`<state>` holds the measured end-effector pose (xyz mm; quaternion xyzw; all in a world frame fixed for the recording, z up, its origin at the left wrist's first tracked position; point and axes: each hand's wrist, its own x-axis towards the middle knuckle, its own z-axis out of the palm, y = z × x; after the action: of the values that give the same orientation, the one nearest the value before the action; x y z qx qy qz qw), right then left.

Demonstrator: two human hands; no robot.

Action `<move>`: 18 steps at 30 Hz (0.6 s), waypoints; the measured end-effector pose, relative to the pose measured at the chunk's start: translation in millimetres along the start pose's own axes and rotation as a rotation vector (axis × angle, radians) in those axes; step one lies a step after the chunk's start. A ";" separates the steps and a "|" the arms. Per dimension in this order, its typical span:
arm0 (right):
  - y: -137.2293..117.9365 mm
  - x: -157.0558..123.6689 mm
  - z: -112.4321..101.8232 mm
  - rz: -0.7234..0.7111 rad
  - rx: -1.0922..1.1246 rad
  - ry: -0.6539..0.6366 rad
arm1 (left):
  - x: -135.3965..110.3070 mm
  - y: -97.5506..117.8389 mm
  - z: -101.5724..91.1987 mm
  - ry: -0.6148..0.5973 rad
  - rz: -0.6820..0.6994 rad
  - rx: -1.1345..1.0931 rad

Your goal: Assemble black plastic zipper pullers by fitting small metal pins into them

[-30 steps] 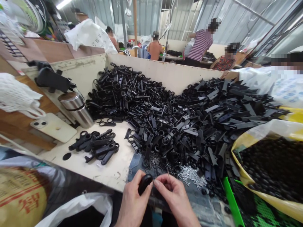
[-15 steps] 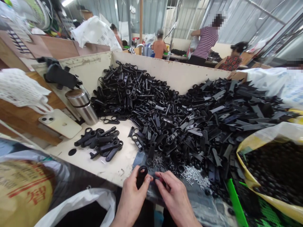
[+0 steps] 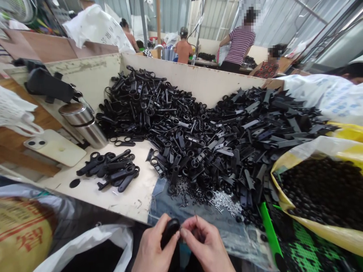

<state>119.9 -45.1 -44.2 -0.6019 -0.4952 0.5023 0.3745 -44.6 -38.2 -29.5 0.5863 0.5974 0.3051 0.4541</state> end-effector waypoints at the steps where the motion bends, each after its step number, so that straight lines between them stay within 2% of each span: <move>1: 4.1 -1.1 -0.5 0.004 0.022 -0.009 | -1.5 -1.2 -0.2 0.000 0.033 0.007; 5: 8.3 0.2 -3.6 0.032 0.102 -0.048 | -0.6 -6.7 -5.2 -0.020 0.253 0.065; 8: 4.2 2.9 -5.3 0.081 0.150 -0.073 | 2.5 -7.1 -10.3 -0.099 0.414 0.066; 10: 2.6 3.3 -5.4 0.115 0.181 -0.082 | 4.0 -3.8 -11.7 -0.113 0.322 0.011; 14: -2.5 4.6 -4.8 0.119 0.241 -0.088 | 9.5 6.4 -9.3 -0.057 -0.075 -0.241; 16: -9.7 10.2 -4.7 0.057 0.183 -0.085 | 14.8 9.0 -9.0 -0.031 -0.165 -0.399; 18: -18.6 19.9 -4.6 -0.067 0.012 -0.043 | 21.0 8.3 -10.8 0.051 -0.198 -0.471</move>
<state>120.3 -21.2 -30.3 -0.5719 -0.5200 0.5051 0.3840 -48.8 -14.8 -21.7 0.3954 0.5756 0.4044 0.5907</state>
